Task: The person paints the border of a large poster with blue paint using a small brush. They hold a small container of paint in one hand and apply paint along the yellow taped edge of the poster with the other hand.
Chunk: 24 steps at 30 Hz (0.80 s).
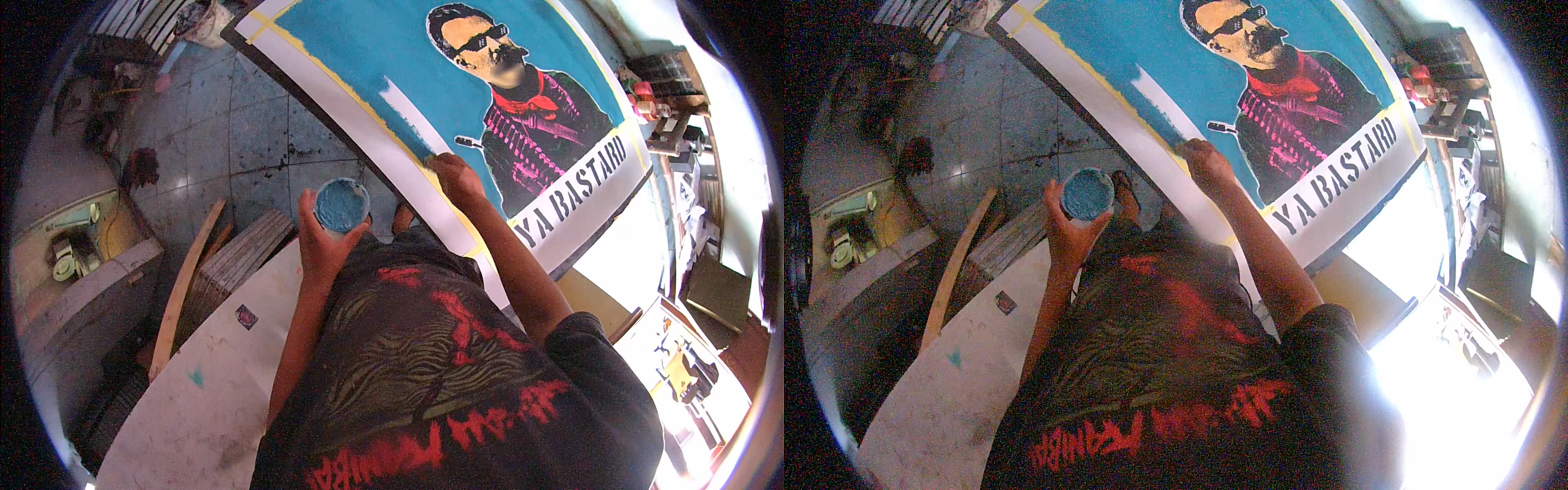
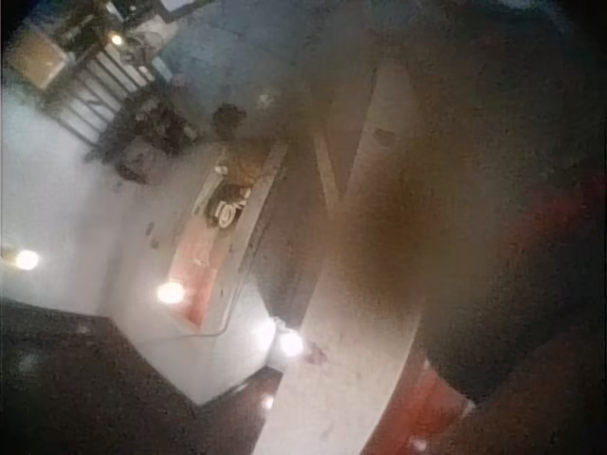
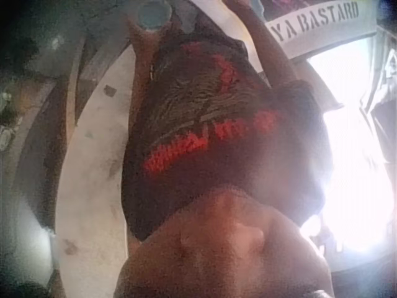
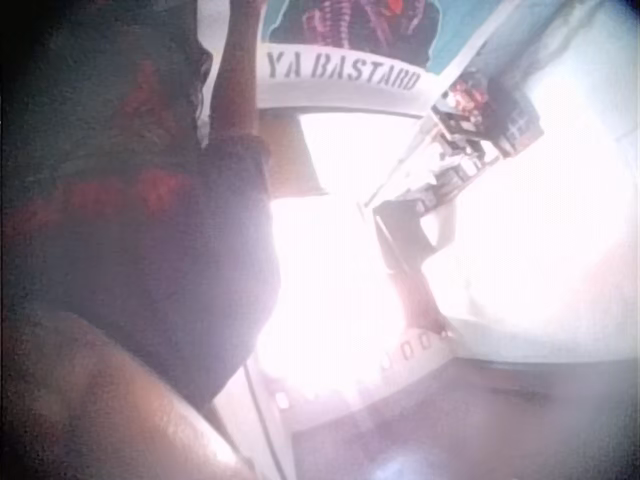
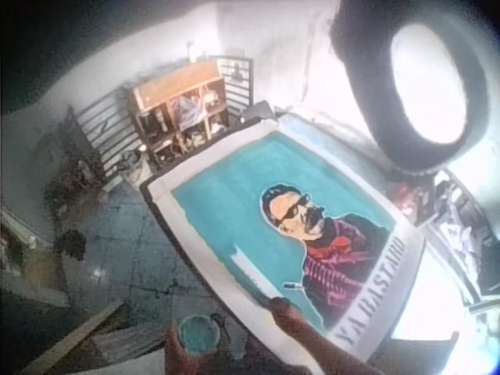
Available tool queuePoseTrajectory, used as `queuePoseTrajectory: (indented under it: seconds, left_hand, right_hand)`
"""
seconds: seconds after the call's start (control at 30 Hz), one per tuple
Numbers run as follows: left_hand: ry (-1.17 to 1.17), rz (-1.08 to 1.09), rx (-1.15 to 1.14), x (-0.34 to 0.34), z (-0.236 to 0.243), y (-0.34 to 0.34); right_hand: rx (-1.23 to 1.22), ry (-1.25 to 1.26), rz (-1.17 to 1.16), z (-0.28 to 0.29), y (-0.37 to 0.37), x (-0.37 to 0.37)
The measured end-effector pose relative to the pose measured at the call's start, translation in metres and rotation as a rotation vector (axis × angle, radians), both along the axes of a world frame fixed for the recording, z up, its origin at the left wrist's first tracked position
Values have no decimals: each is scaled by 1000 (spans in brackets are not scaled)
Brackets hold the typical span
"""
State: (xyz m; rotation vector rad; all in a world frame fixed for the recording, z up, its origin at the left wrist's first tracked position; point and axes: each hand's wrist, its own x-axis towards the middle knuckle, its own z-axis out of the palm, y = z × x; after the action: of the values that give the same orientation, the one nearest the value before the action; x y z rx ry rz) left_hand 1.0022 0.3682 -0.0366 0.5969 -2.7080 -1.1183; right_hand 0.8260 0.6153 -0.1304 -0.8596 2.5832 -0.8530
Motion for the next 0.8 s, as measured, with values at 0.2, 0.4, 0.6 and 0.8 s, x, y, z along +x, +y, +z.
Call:
queuePoseTrajectory:
  seconds: [0.2, 0.4, 0.6, 0.8]
  left_hand:
    - [19, -21, -45, 0, 4, 5]
    - [21, -29, -39, 3, 2, 9]
    - [16, -47, -33, 4, 3, 12]
    - [19, -72, 23, 5, -2, 6]
  right_hand:
    - [40, -87, 41, -9, 5, -4]
    - [68, -45, 30, -13, 12, 2]
    - [-30, 18, -2, -17, 22, 12]
    - [-7, 51, -73, 1, 20, 22]
